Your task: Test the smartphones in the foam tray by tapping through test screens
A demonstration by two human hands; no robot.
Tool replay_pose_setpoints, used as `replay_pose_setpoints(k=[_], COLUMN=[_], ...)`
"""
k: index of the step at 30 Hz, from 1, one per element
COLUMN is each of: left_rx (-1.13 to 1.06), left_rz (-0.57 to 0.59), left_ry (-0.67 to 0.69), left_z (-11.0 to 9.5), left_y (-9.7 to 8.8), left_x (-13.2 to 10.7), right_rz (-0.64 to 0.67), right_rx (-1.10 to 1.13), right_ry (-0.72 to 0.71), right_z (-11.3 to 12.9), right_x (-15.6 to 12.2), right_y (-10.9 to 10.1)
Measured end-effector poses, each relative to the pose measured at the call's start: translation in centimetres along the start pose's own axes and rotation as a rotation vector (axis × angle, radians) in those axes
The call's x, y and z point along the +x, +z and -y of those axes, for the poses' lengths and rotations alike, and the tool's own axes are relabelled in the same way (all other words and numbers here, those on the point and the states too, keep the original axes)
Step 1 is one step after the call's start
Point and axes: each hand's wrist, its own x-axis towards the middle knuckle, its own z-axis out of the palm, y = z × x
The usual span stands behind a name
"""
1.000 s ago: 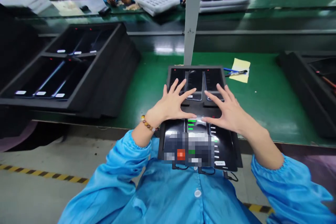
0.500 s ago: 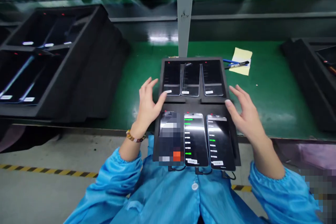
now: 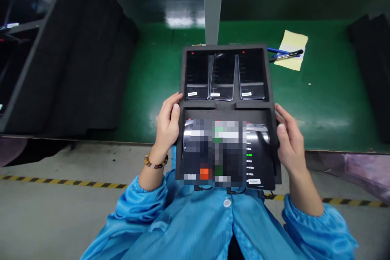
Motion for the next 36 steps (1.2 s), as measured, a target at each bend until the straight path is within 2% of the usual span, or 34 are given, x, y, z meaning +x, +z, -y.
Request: replay_pose_setpoints(k=[5, 8, 11, 13, 14, 16, 19, 23, 26, 32, 34, 36], left_rx=[0.03, 0.054, 0.055, -0.019, -0.08, -0.195, -0.261, -0.373, -0.507, -0.66, -0.696, -0.718], left_rz=[0.082, 0.119, -0.012, -0.12, -0.137, -0.109, -0.031, 0.069, 0.078, 0.153, 0.188, 0.246], left_ry=[-0.007, 0.0, 0.03, 0.037, 0.026, -0.047, -0.26, -0.551, -0.666, -0.763, -0.758, -0.74], left_z=[-0.7, -1.4, -2.1, -2.6, -2.7, -2.9, -2.8, -2.5, -2.4, -2.9, -2.9, -2.7], left_y=[-1.7, -2.7, -3.8, -4.4, -4.7, -5.1, -5.0, -4.1, -3.7, -3.3, -3.2, -3.2], left_x=[-3.0, -4.6, -6.6, -8.6, -9.8, -12.4, -16.1, -18.9, -19.5, -20.4, -20.8, -21.3], right_rz=[0.039, -0.048, -0.098, -0.016, 0.031, 0.065, 0.005, -0.022, -0.053, -0.188, -0.232, -0.252], right_rx=[-0.042, -0.165, -0.287, -0.321, -0.337, -0.384, -0.445, -0.411, -0.355, -0.252, -0.256, -0.285], right_ry=[0.015, -0.041, -0.218, -0.325, -0.347, -0.33, -0.245, -0.172, -0.093, 0.048, 0.012, -0.085], right_z=[0.9, 1.7, 2.9, 3.7, 4.1, 4.7, 5.1, 5.3, 5.8, 5.7, 5.5, 5.7], right_x=[-3.8, -6.0, -8.9, -11.2, -12.4, -14.5, -16.7, -17.7, -17.6, -17.8, -18.4, -18.8], right_y=[-1.5, -2.3, -3.0, -3.2, -3.1, -2.7, -1.6, -0.2, 0.9, 2.5, 2.6, 2.8])
